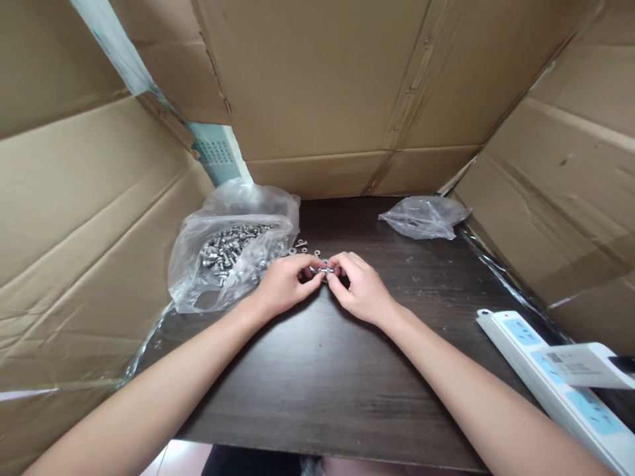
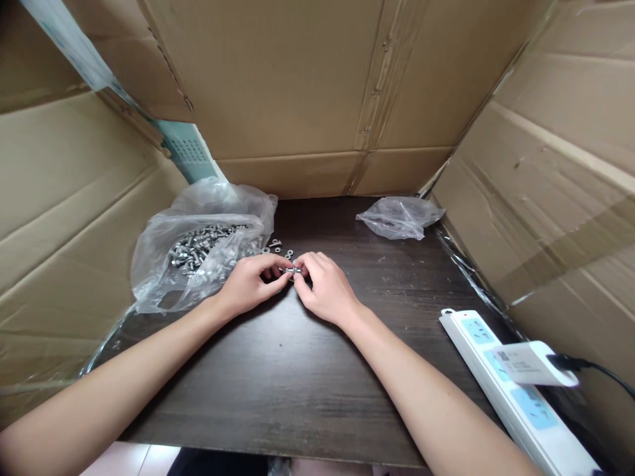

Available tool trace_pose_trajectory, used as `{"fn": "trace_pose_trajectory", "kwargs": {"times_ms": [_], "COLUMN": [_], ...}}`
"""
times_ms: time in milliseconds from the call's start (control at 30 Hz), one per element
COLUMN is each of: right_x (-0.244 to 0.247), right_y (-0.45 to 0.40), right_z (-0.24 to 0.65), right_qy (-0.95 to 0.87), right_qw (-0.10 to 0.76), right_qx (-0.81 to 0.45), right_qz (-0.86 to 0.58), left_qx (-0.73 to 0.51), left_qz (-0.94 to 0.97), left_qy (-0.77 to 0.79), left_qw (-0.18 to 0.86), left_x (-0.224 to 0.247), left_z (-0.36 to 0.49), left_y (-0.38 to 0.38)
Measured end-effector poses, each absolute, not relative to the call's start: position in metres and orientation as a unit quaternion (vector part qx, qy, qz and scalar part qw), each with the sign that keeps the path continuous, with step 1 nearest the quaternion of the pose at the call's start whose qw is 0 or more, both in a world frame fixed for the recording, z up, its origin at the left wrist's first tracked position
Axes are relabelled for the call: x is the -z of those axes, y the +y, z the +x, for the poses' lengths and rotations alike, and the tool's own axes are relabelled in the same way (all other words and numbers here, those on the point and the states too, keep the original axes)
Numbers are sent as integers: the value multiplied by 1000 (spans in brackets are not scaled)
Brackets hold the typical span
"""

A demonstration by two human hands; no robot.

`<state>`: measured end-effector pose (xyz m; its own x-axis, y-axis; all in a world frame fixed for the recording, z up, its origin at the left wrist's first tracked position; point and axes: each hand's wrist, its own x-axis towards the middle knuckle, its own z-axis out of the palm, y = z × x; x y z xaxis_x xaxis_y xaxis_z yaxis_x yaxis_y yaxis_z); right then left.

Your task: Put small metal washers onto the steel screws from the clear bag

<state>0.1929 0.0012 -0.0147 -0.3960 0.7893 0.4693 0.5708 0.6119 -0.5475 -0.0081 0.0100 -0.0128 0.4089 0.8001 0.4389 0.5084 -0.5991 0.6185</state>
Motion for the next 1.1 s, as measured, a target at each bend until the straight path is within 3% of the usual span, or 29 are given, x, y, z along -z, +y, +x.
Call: {"fn": "trace_pose_trajectory", "kwargs": {"times_ms": [700,1100], "right_x": [8,7], "right_y": [-2,-7], "right_z": [193,188], "right_qy": [-837,-844], "right_qw": [358,364], "right_qx": [-176,-145], "right_qz": [-375,-365], "left_qx": [-335,-328], "left_qz": [863,851], "left_qy": [365,373], "left_qw": [99,170], "left_x": [7,9], "left_z": [-7,-8], "left_y": [4,7]}}
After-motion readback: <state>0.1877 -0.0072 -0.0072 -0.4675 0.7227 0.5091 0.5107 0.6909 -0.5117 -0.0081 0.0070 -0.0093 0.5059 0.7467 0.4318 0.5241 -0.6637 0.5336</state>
